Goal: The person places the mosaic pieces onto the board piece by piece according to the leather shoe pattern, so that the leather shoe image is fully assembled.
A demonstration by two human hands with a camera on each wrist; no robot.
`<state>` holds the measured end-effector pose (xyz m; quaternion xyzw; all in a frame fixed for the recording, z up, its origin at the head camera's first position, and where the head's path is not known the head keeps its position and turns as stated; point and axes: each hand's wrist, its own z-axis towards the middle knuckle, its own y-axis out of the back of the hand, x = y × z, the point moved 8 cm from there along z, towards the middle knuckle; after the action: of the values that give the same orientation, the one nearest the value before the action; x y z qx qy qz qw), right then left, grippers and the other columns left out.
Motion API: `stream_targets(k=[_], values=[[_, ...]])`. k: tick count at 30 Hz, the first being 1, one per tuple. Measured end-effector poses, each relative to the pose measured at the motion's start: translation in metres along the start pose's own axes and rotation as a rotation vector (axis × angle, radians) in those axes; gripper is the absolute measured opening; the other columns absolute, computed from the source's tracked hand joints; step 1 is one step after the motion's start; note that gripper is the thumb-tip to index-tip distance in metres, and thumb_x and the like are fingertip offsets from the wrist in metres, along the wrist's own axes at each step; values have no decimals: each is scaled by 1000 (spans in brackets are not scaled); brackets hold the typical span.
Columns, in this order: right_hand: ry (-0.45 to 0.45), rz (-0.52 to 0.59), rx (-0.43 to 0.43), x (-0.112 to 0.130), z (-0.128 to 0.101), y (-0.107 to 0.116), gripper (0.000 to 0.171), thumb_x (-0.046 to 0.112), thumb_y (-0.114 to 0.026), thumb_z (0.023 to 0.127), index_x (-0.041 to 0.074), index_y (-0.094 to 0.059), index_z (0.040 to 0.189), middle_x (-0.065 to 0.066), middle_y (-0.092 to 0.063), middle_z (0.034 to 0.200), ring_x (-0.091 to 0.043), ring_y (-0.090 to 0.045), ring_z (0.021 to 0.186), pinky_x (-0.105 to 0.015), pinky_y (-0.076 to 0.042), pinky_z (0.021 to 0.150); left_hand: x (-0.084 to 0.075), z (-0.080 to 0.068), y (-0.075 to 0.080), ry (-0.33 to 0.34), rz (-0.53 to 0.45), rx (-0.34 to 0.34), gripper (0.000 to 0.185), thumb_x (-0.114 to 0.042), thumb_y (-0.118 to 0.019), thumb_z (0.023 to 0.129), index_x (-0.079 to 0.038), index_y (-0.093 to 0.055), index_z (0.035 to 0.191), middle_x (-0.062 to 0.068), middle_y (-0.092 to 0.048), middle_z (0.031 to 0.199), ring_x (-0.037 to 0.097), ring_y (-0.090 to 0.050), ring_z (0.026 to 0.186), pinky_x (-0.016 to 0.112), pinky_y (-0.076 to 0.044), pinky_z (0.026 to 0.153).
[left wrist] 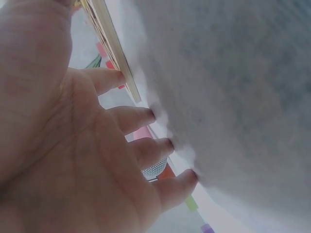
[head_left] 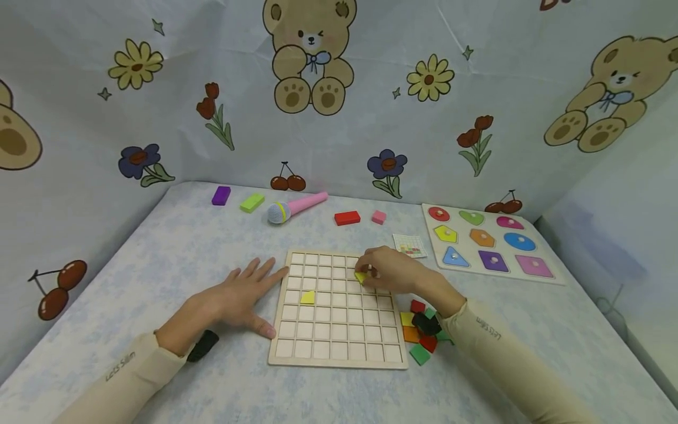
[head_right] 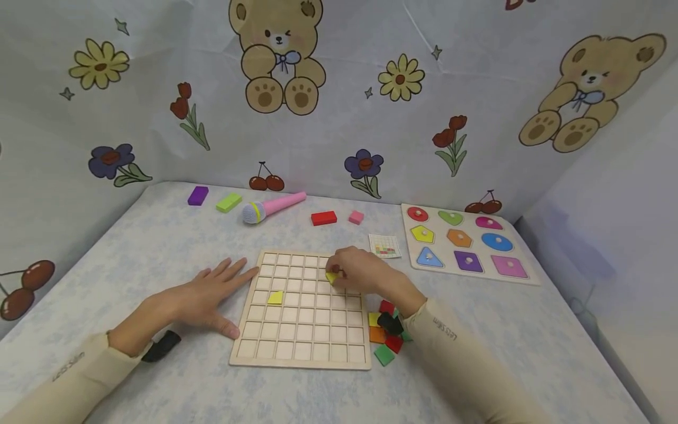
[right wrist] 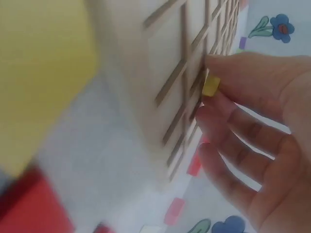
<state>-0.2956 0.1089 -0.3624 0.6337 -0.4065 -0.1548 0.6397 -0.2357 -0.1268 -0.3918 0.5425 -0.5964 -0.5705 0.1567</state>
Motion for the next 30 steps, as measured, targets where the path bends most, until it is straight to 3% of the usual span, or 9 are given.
stream_targets(k=[12, 22, 30], values=[[46, 68, -5, 42, 0, -7, 17, 19, -79, 87, 12, -74, 101, 6, -70, 89, -10, -63, 80, -22, -52, 71, 0, 1, 0, -4, 7, -4, 122, -62, -81, 70, -17, -14, 162, 21, -2, 168, 48, 4, 153, 73, -5, 116], [-11, 50, -37, 49, 2, -15, 15, 25, -81, 85, 15, -73, 93, 10, -67, 80, -4, -59, 75, -22, -51, 69, -1, 0, 0, -10, 9, -5, 122, -60, -81, 70, -16, -15, 162, 22, -3, 168, 49, 2, 153, 75, -5, 114], [-36, 39, -22, 51, 2, -16, 19, 23, -77, 89, 18, -73, 106, 9, -67, 84, -5, -58, 74, -25, -51, 68, 0, 1, -1, -8, 25, -4, 123, -62, -81, 69, -16, -15, 162, 22, -3, 168, 49, 2, 152, 75, -6, 114]])
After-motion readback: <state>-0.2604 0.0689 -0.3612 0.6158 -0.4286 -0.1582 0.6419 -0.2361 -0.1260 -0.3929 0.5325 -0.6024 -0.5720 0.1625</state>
